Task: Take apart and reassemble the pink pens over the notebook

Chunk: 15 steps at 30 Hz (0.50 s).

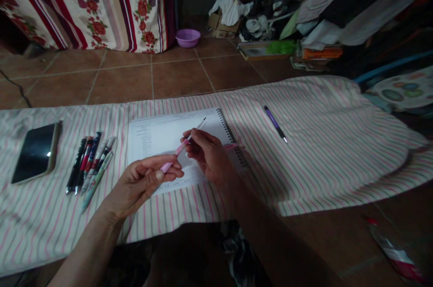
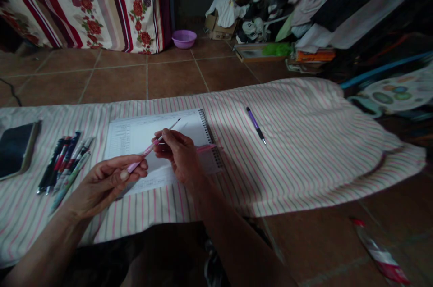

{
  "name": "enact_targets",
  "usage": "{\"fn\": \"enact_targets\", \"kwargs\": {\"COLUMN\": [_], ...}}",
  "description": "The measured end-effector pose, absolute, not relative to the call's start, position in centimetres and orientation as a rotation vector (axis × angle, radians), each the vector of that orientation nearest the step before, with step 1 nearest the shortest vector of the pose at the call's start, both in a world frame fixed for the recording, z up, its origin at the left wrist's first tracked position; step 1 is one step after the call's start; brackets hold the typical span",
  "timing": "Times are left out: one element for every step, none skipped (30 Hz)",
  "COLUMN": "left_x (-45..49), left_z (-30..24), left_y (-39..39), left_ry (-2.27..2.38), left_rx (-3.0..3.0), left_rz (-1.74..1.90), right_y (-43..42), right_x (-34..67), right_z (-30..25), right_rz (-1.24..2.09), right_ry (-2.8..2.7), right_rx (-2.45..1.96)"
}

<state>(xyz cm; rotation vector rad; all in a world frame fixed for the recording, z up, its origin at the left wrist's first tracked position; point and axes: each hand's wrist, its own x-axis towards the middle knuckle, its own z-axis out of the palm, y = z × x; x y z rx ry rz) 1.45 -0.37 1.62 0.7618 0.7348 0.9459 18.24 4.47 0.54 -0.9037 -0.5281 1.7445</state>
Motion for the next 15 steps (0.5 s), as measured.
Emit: {"fn": "enact_targets", "kwargs": {"left_x": [1.44, 1.41, 1.36, 1.3, 1.23, 1.16, 1.09, 1.05, 1.02, 1.02, 1.03, 1.06, 1.1, 1.14, 1.17], "left_z": [1.62, 1.62, 1.61, 1.6, 1.57, 1.54, 1.5, 1.47, 1.44, 1.43, 1.44, 1.46, 1.5, 1.55, 1.61], "left_y": [-0.39, -0.43, -0.47, -0.51, -0.55, -0.58, -0.59, -0.59, -0.58, -0.56, -0.53, -0.51, -0.49, -0.48, -0.49], "left_ry": [0.734, 0.736, 0.74, 0.745, 0.749, 0.752, 0.753, 0.751, 0.747, 0.742, 0.737, 0.735, 0.735, 0.738, 0.743], "left_rx": [0.763, 0.763, 0.762, 0.762, 0.763, 0.762, 0.764, 0.765, 0.766, 0.768, 0.769, 0.77, 0.772, 0.772, 0.772], "left_rz": [0.945, 0.945, 0.945, 0.946, 0.945, 0.944, 0.942, 0.942, 0.943, 0.947, 0.952, 0.957, 0.962, 0.964, 0.964], "right_y": [4.47, 4.48, 4.49, 4.51, 4.52, 4.53, 4.54, 4.54, 4.53, 4.53, 4.51, 4.5, 4.48, 4.46, 4.44], "right_x": [18.25, 18.26, 18.27, 18.27, 18.26, 18.26, 18.25, 18.24, 18.24, 18.24, 18.25, 18.27, 18.28, 18.3, 18.32], "right_z": [0.48, 0.43, 0.4, 0.38, 0.38, 0.39, 0.41, 0.44, 0.47, 0.49, 0.51, 0.52, 0.52, 0.51, 0.51], "right_rz": [1.746, 1.745, 1.743, 1.741, 1.738, 1.737, 1.739, 1.742, 1.744, 1.744, 1.744, 1.742, 1.741, 1.741, 1.741], "right_ry": [-0.535, -0.54, -0.547, -0.551, -0.553, -0.553, -0.552, -0.551, -0.548, -0.546, -0.546, -0.548, -0.551, -0.556, -0.56], "right_rx": [-0.9, -0.897, -0.893, -0.89, -0.888, -0.888, -0.89, -0.893, -0.896, -0.898, -0.899, -0.9, -0.9, -0.899, -0.9]}}
